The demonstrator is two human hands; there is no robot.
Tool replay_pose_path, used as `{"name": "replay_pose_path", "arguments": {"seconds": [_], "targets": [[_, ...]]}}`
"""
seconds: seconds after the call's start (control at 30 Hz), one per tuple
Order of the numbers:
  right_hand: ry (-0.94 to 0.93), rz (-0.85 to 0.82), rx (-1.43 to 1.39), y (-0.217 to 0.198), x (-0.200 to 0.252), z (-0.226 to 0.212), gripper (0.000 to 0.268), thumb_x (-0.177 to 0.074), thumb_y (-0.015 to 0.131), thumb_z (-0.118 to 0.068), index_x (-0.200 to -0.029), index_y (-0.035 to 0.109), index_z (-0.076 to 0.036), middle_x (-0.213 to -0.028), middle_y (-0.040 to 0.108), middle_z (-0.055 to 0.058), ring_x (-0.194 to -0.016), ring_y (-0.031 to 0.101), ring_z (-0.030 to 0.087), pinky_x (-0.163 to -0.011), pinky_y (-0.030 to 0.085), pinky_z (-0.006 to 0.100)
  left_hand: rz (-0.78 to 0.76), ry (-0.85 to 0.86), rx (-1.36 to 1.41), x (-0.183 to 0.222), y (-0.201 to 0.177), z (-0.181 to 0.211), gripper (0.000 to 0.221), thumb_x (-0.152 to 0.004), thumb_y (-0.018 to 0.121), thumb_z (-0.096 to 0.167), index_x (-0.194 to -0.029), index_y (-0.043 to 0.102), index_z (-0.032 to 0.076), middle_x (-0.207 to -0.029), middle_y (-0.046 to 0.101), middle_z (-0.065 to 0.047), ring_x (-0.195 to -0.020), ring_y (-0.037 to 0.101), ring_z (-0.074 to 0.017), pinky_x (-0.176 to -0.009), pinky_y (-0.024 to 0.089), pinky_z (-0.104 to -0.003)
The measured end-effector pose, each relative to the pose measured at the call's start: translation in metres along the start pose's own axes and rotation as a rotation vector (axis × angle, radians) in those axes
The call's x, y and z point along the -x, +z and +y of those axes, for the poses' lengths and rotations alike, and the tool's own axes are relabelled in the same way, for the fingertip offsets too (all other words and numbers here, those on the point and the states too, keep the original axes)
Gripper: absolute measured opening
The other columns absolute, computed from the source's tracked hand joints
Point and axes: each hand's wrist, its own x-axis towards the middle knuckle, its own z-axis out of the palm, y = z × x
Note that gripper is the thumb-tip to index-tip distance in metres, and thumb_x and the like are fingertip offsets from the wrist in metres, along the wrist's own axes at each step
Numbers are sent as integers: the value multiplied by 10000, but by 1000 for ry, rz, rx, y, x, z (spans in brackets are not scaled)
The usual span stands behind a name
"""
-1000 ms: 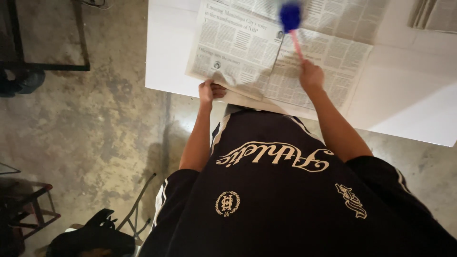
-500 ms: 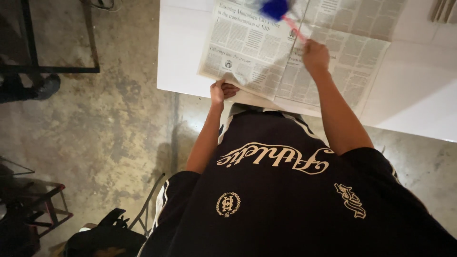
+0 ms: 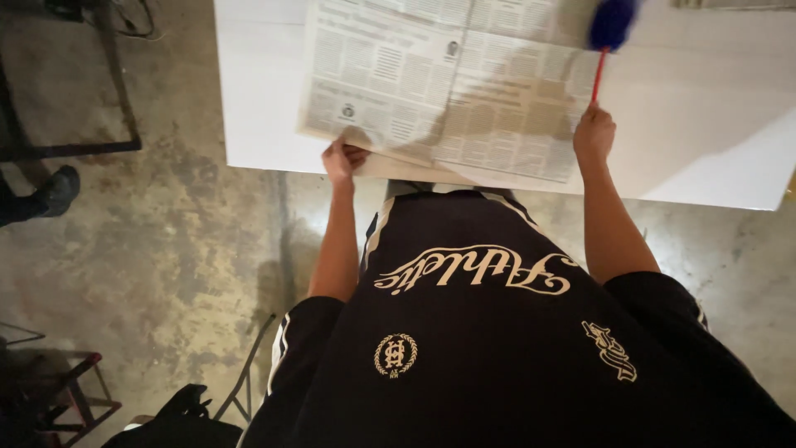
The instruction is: Dusting and flipping through newspapers on a table.
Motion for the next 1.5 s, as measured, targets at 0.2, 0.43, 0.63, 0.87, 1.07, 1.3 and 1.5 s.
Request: {"name": "replay_pose_path", "arguments": {"seconds": [0.2,0.43,0.63,0.87,1.07,1.3,1.5], "targets": [[-408,-297,163,-92,27,-19,294,-1122,537,-224,-1009,749,-53,-915,721,234,-769,687,460,-683,556,529,53,153,71,12,7,-10,277,-960,699,163,-1100,622,-63,-793,720,-153,-594,696,-251,-524,570,-356],[-330,30,262,-70,35,133,343,-1193,561,-301,-940,689,-110,-820,682,173,-697,643,406,-602,512,516,195,490,121,52,32,-31,817,-864,740,-59,-1524,283,92,-931,628,-117,-855,619,-190,-814,607,-360],[-295,-462,250,-162,64,79,245,-1049,550,-298,-987,694,-110,-618,657,216,-517,626,414,-489,489,518,468,748,-179,97,84,-30,744,-902,714,-64,-1524,338,96,-1250,545,-141,-1119,542,-273,-944,518,-456],[99,-52,-166,-133,53,153,464,-1160,541,-310,-876,676,32,-761,625,286,-659,602,458,-611,431,556,-222,707,-13,120,184,-99,460,-959,648,-15,-1380,482,67,-1277,564,-105,-1167,545,-297,-1060,485,-445],[-89,-12,-170,-115,55,171,404,-1111,545,-324,-970,750,-5,-794,663,293,-729,638,494,-651,481,571,-552,1195,-1219,200,295,-121,406,-863,790,237,-1267,746,249,-1548,485,-37,-1506,283,-375,-1194,175,-696],[48,-9,-60,-128,62,146,487,-1123,531,-388,-835,683,-26,-760,650,277,-720,615,513,-628,448,605,-615,1173,-1267,182,314,-173,391,-842,824,285,-1226,766,241,-1602,439,-48,-1548,165,-378,-1182,44,-783],[-13,26,-84,-124,64,152,507,-1114,543,-365,-750,645,-27,-713,622,277,-680,593,514,-607,437,597,-522,1206,-1200,178,318,-179,200,-852,807,204,-1045,828,248,-1522,546,-5,-1545,239,-319,-1197,46,-774]]}}
